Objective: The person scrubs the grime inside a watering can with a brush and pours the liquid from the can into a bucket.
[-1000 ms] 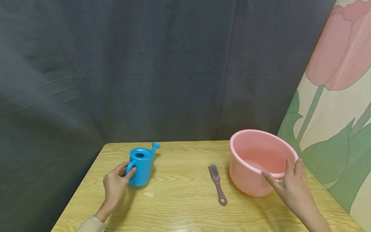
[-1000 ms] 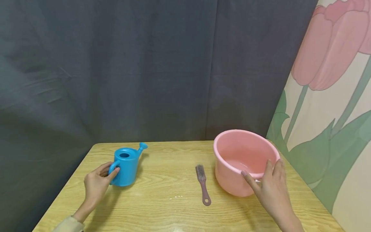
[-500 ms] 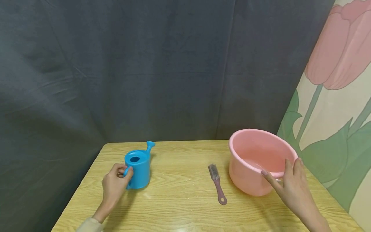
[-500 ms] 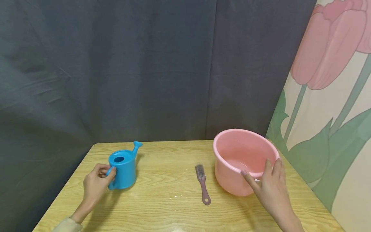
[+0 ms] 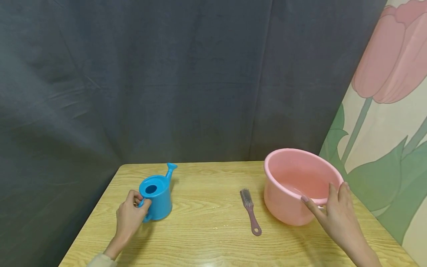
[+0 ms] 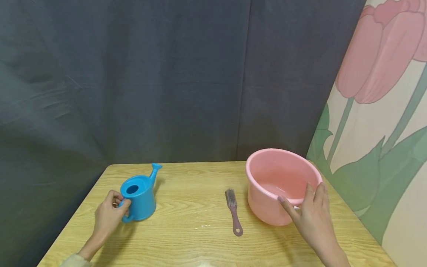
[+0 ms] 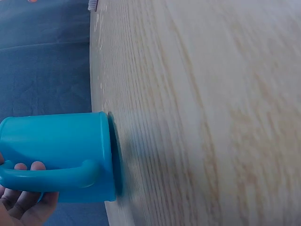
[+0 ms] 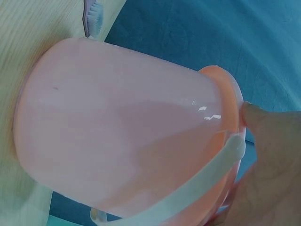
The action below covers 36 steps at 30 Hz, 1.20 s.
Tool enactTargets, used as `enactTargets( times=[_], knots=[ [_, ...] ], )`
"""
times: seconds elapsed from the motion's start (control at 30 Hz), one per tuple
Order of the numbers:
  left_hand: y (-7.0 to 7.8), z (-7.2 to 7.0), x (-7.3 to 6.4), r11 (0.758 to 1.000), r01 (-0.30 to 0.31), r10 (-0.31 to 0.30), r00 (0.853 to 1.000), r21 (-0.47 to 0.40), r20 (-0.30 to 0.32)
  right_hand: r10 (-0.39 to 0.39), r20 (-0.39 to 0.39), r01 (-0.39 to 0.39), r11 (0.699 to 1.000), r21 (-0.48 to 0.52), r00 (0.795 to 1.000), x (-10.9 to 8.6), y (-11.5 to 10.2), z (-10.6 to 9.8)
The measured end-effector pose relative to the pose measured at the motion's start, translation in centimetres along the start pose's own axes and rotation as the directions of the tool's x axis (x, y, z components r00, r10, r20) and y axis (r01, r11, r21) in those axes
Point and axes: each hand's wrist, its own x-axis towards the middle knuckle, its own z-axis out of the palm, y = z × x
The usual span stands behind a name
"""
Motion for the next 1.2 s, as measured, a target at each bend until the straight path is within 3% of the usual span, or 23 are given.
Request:
enactTargets(
  times=[0.37,0.9,1.07,1.2],
  knots=[
    [-0.8,0.1,-0.5,1.000,0.016,-0.016,1.000,0.004,0.008,0.011,0.017,-0.011,1.000,-0.004,1.000,0.0,0.0,-0.1],
    [-1.1,0.2,-0.7,0.999,-0.040,0.041,0.998,0.020,-0.055,0.004,0.000,-0.004,1.000,-0.006,1.000,0.0,0.1,-0.1],
    [-1.4,0.1,-0.6,0.998,-0.062,0.064,0.993,0.022,-0.103,0.016,0.009,-0.016,1.000,-0.004,1.000,0.1,0.1,-0.1],
    [-1.6,-0.1,-0.4,0.997,-0.077,0.077,0.978,0.009,-0.194,0.020,0.009,-0.020,1.000,0.002,1.000,0.1,0.0,-0.1]
  ],
)
